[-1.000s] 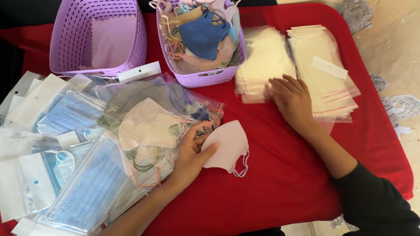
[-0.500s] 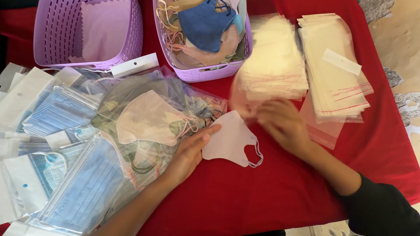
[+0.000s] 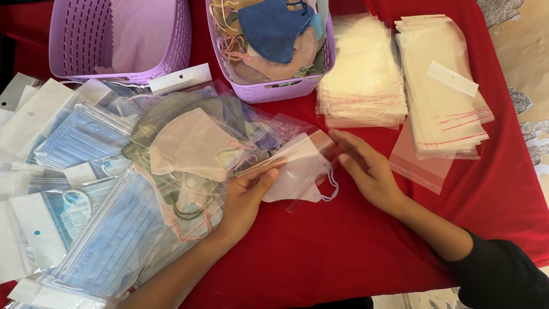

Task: The person picks up several cloth face masks from a basket and places them into individual plastic zip-top bags on a red table.

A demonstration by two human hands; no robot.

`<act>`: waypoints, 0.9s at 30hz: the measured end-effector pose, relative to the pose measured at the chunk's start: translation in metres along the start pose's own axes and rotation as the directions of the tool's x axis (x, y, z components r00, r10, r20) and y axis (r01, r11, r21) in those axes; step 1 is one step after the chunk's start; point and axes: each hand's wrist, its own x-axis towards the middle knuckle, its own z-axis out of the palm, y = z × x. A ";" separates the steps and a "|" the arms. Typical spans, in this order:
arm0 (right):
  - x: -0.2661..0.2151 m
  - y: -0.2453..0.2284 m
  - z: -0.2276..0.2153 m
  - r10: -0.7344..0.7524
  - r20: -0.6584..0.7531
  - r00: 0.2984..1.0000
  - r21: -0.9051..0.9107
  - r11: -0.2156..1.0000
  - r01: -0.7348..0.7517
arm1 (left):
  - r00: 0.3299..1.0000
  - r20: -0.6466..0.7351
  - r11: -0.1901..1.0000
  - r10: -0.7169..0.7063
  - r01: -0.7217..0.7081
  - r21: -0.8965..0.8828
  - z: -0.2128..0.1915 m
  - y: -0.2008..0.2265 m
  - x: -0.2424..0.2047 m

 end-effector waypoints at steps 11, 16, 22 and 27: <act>-0.004 0.027 0.004 0.364 0.031 0.931 0.282 0.890 -0.358 | 0.987 -0.106 0.990 0.125 -0.130 -0.050 -0.003 -0.004 0.001; 0.005 0.014 -0.007 0.449 -0.025 0.893 0.309 0.853 -0.420 | 0.980 -0.191 0.963 0.051 -0.099 -0.252 0.001 -0.003 0.000; 0.013 -0.010 -0.006 0.513 0.038 0.858 0.194 0.838 -0.510 | 0.997 -0.040 0.950 -0.069 0.054 -0.306 -0.002 -0.007 0.003; 0.011 0.023 -0.029 0.474 -0.043 0.879 0.027 0.880 -0.474 | 0.993 -0.105 0.971 -0.053 0.027 -0.238 -0.004 0.002 0.002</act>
